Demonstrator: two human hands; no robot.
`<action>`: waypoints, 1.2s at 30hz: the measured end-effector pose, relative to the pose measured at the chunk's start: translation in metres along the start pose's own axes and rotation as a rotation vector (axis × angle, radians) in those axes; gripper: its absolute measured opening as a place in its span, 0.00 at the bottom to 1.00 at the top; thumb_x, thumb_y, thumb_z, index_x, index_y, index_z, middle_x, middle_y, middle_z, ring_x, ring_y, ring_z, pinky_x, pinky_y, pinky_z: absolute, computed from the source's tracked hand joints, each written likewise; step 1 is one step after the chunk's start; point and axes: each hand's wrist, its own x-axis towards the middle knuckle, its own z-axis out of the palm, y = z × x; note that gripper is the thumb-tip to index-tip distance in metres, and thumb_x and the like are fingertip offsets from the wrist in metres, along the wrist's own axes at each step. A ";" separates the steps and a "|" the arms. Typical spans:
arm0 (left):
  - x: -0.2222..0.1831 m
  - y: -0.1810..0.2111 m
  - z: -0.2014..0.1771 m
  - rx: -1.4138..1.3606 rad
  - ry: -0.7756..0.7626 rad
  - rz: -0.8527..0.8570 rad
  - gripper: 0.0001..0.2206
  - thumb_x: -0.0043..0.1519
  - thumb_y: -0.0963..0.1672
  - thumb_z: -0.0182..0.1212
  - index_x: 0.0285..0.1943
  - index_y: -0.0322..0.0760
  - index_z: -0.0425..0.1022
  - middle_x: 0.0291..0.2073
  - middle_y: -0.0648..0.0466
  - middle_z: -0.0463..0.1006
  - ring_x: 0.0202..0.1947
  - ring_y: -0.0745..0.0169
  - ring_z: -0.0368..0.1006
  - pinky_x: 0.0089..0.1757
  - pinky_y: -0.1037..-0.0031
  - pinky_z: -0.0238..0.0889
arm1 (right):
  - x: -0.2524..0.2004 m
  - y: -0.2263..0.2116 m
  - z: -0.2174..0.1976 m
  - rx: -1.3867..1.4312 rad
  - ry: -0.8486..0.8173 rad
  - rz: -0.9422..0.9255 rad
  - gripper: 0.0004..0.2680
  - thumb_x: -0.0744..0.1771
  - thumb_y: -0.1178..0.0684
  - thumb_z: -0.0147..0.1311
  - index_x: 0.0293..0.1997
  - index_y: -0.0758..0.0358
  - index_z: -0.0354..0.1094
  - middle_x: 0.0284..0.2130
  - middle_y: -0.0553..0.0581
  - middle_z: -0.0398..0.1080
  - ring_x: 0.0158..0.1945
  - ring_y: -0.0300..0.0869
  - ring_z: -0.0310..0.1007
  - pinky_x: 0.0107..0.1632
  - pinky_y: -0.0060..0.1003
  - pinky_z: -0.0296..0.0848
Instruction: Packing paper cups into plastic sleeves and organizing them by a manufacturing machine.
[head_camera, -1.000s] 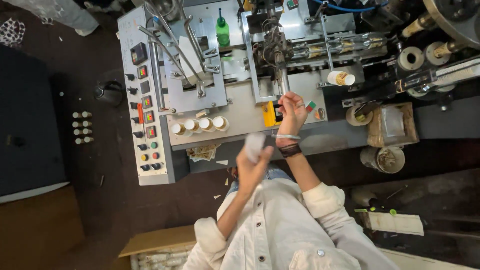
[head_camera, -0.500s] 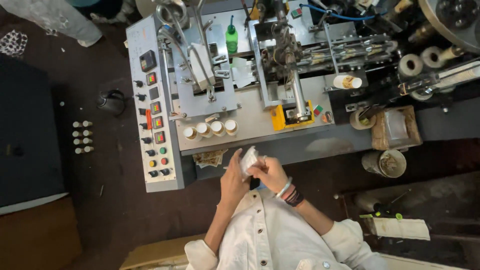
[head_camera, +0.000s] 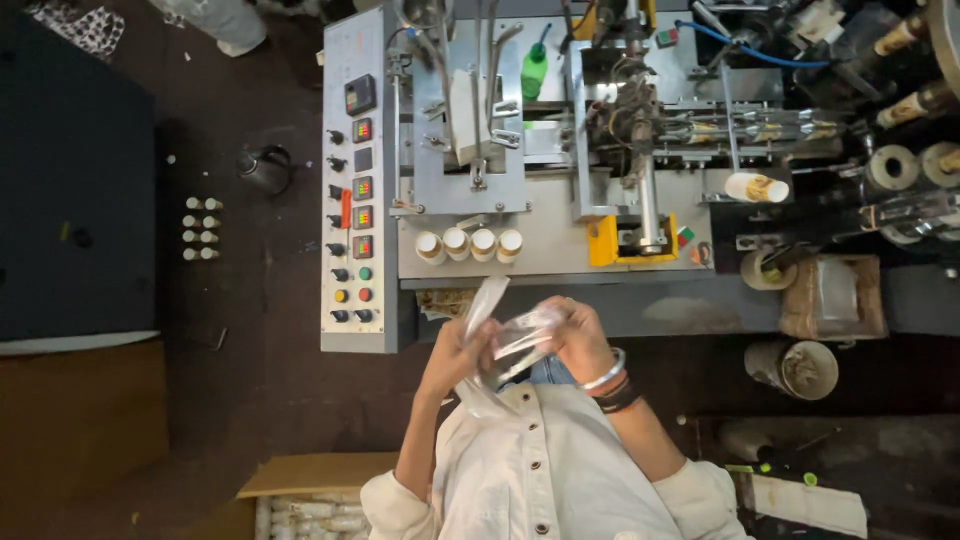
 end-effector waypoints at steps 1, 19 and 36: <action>0.000 0.001 -0.002 -0.069 0.048 -0.076 0.15 0.64 0.49 0.59 0.41 0.31 0.79 0.20 0.59 0.75 0.16 0.71 0.68 0.21 0.77 0.61 | -0.003 0.009 -0.001 0.552 0.031 0.258 0.06 0.68 0.57 0.52 0.45 0.70 0.70 0.28 0.50 0.73 0.28 0.35 0.72 0.31 0.29 0.70; 0.037 -0.180 0.024 -0.630 0.086 -0.266 0.12 0.57 0.44 0.68 0.45 0.37 0.73 0.30 0.54 0.79 0.27 0.64 0.77 0.31 0.71 0.72 | 0.000 0.039 0.001 0.389 -0.165 0.426 0.10 0.72 0.50 0.50 0.37 0.68 0.68 0.28 0.57 0.71 0.34 0.43 0.71 0.41 0.39 0.72; 0.022 -0.116 0.020 -0.489 -0.261 0.070 0.20 0.53 0.43 0.69 0.53 0.39 0.70 0.48 0.56 0.78 0.51 0.69 0.76 0.53 0.75 0.70 | 0.027 0.053 -0.036 -0.158 -0.956 0.733 0.12 0.68 0.45 0.52 0.52 0.57 0.71 0.23 0.48 0.70 0.21 0.31 0.67 0.24 0.28 0.69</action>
